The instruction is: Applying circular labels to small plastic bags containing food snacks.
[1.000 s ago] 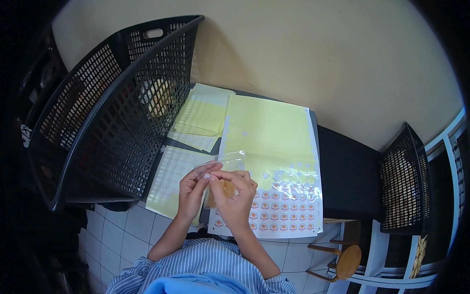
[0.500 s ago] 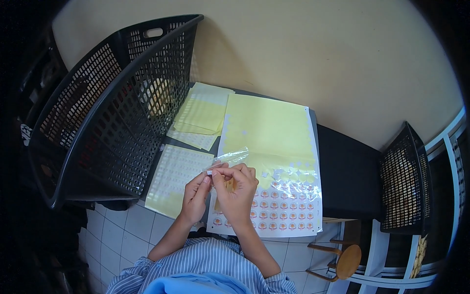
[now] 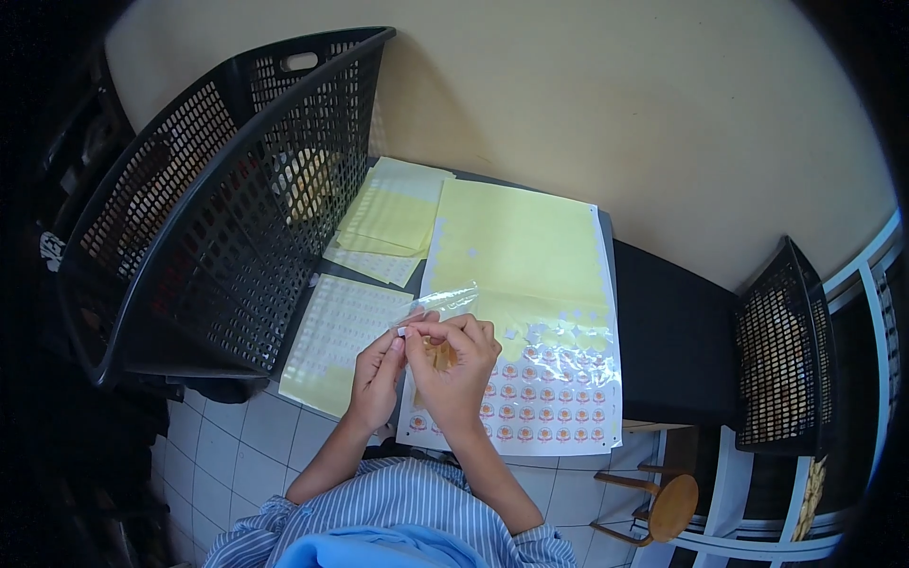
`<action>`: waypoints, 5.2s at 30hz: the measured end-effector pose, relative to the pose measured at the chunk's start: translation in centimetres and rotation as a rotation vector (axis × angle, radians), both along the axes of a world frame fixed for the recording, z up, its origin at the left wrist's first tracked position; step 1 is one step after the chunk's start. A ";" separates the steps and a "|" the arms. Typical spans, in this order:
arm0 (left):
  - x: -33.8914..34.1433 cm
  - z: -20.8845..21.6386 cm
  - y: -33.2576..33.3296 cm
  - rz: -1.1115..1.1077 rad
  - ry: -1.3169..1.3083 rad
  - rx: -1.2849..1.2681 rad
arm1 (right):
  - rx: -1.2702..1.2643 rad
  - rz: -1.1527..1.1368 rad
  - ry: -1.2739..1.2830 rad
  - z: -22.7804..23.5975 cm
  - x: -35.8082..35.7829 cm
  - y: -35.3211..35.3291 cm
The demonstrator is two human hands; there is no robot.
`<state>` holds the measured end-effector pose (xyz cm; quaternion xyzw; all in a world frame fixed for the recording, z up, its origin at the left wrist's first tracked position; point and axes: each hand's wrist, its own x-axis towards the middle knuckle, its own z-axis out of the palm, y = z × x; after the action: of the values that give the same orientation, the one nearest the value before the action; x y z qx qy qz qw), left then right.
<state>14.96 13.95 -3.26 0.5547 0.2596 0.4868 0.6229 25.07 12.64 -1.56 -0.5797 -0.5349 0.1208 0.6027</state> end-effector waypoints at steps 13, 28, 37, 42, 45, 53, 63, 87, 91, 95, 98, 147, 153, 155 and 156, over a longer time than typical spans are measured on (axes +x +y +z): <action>0.5 0.1 -0.5 0.007 -0.059 -0.015 | 0.019 -0.073 -0.001 0.1 1.2 -0.5; 0.2 -0.5 -0.8 0.267 0.014 -0.032 | 0.081 -0.036 0.025 -1.2 0.8 -2.5; -1.3 -2.2 0.6 0.374 -0.210 -0.243 | -0.249 0.425 0.391 -3.9 1.7 -4.7; 0.8 -3.0 -0.8 0.066 0.068 -0.198 | -0.237 0.374 0.408 -4.9 3.8 -5.3; 2.1 -3.3 -1.5 0.071 -0.074 -0.285 | -0.224 0.384 0.287 -5.4 7.9 -5.3; 5.9 -5.7 0.4 -0.113 -0.135 -0.811 | -0.284 0.195 -0.592 -7.0 17.8 -3.2; 5.6 -7.5 0.8 -0.147 -0.231 -0.792 | -0.390 0.292 -0.782 -6.8 18.7 -1.6; -0.4 -2.8 2.9 0.289 0.865 -0.118 | -0.622 -0.425 -0.504 -5.7 21.7 -7.9; 1.6 -2.1 2.2 0.789 1.066 0.490 | -0.710 -0.466 -0.508 -6.3 21.6 -8.5; 6.9 -3.5 -0.1 0.245 0.836 0.585 | -0.791 -0.503 -0.493 -6.3 21.4 -7.8; 10.9 -5.4 -1.5 0.027 0.860 0.643 | -0.834 -0.477 -0.398 -6.4 21.7 -7.3; 12.4 -5.1 0.1 0.075 0.766 0.407 | -0.090 0.600 1.758 -10.5 16.9 -6.3; 13.1 -4.6 0.0 0.168 0.731 0.450 | -0.112 0.556 1.750 -10.5 16.4 -6.2; 13.3 -4.7 0.0 0.199 0.704 0.465 | -0.122 0.546 1.742 -10.4 16.3 -6.3; 13.5 -4.8 0.1 0.216 0.688 0.474 | -0.126 0.542 1.740 -10.4 16.3 -6.3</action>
<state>28.42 14.02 -8.04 0.7821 0.3898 0.3820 0.3009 41.40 6.36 -11.92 -0.1703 -0.0018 0.6816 0.7116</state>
